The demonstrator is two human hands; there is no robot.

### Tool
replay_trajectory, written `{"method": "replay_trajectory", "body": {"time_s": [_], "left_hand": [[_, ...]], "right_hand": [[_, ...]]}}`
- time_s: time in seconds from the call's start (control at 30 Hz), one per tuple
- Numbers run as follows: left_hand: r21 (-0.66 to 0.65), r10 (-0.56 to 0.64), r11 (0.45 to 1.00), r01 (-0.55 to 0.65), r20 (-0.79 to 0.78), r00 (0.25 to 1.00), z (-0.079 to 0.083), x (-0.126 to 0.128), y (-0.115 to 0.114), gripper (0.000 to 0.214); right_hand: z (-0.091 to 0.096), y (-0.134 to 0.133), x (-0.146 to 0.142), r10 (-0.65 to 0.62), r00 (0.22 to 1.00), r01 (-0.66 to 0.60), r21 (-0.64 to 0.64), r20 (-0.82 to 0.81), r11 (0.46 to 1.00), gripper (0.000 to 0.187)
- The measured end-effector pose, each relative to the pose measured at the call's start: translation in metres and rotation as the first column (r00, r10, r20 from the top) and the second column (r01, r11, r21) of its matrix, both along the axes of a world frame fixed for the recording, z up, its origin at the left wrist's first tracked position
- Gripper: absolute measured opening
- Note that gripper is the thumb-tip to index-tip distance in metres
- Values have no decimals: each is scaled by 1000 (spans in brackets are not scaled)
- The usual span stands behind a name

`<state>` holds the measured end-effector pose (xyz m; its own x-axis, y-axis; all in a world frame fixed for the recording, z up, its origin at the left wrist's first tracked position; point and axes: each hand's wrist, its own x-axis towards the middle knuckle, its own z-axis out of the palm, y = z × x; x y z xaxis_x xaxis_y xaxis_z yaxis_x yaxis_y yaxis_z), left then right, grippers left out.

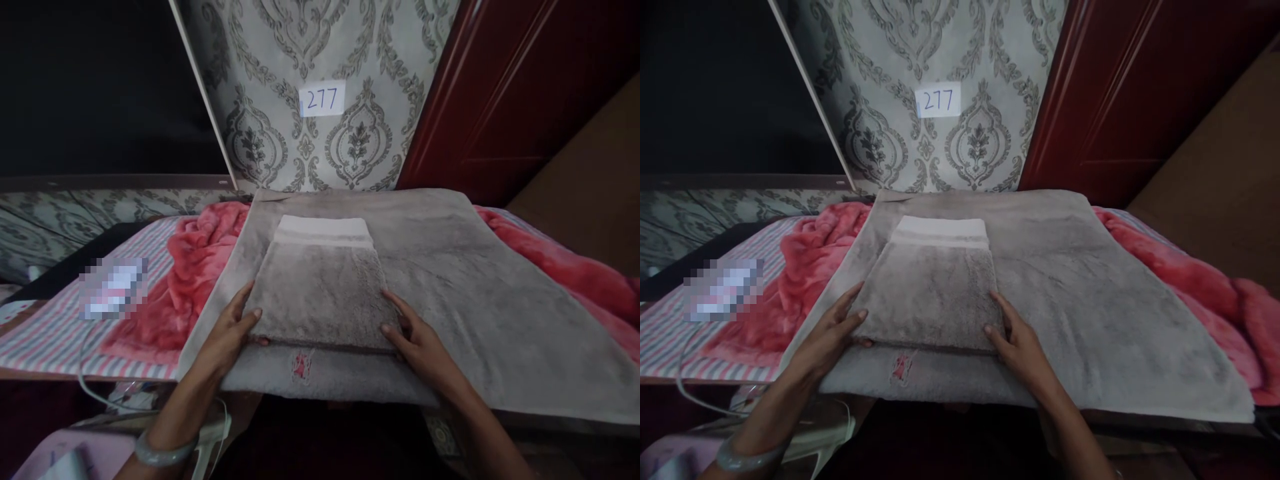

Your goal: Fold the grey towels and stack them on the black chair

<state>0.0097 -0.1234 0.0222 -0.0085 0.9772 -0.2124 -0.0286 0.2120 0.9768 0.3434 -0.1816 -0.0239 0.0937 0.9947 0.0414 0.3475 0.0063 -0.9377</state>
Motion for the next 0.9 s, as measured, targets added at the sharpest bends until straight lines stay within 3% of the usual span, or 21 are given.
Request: {"method": "replay_trajectory", "body": {"time_s": [0.2, 0.27, 0.37, 0.47, 0.57, 0.73, 0.8, 0.9], "left_hand": [[2, -11, 1000, 11, 26, 1000, -1, -1, 0, 89], [-14, -10, 1000, 10, 48, 999, -1, -3, 0, 88], [-29, -3, 1000, 5, 65, 998, -1, -5, 0, 87], [-24, -4, 1000, 5, 50, 999, -3, -5, -1, 88], [-10, 0, 1000, 1, 27, 1000, -4, -6, -2, 86], [14, -13, 1000, 12, 56, 998, -4, -6, -4, 87], [12, -13, 1000, 12, 71, 997, -3, -6, -4, 87], [5, -14, 1000, 14, 94, 996, -3, -6, -4, 88]], "right_hand": [[-2, -4, 2, -1, 998, 4, -55, 60, 998, 74], [-1, -3, 7, 5, 989, 2, -48, 147, 999, 70], [9, 8, 12, -101, 924, 55, 132, 369, 990, 54], [27, 32, 1, -170, 863, -1, 339, 476, 941, 54], [39, 61, -27, -35, 825, -195, 343, 564, 919, 68], [30, 87, -67, 338, 622, -531, 63, 707, 845, 73], [25, 88, -71, 384, 576, -564, 11, 722, 826, 71], [24, 86, -70, 388, 568, -560, -5, 725, 829, 68]]}}
